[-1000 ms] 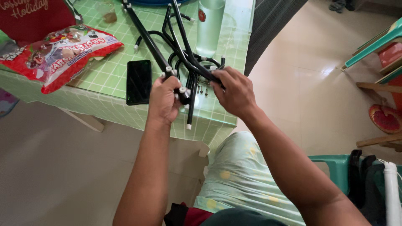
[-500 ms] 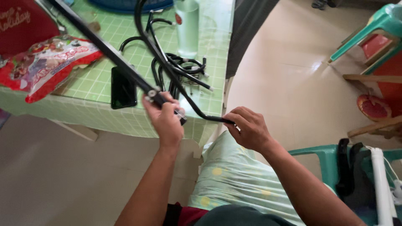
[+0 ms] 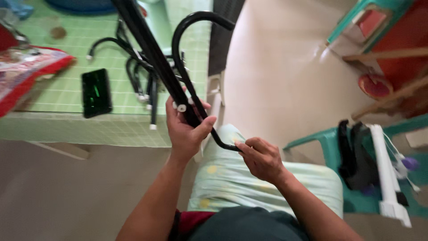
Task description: The person assembles black metal frame components by hand, inserting and tightening small metal fasteners to join curved and straight pieces. The person repeatedly aligns the parts, inserts fasteners, and tightens them to secure the joints.
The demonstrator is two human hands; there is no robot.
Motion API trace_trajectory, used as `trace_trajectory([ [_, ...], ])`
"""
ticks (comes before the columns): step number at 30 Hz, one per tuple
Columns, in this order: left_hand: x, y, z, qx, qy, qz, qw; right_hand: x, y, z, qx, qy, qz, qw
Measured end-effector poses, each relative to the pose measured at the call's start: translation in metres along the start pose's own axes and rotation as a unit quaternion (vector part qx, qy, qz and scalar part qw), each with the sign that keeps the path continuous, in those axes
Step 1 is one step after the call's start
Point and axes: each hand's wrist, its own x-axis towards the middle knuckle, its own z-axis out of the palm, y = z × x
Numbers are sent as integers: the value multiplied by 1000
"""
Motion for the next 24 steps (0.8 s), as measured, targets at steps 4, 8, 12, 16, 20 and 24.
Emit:
trace_trajectory([
  [4,-9,-19,27,1,-49,-34,998,-35,3,-17,14,1,40,999],
  [8,-21,-41,57,9,-82,-56,995,-57,5,-35,22,-46,113,992],
  [12,-36,-54,87,50,-114,-89,988,-68,-3,-46,102,-69,190,974],
  [16,-40,-54,103,20,-159,-109,981,-71,-8,-49,141,-65,189,970],
  [20,-37,-48,107,74,-151,-107,980,-70,-3,-50,109,-45,181,976],
  [24,-36,-50,103,120,-130,-121,977,-72,0,-48,102,-44,165,980],
])
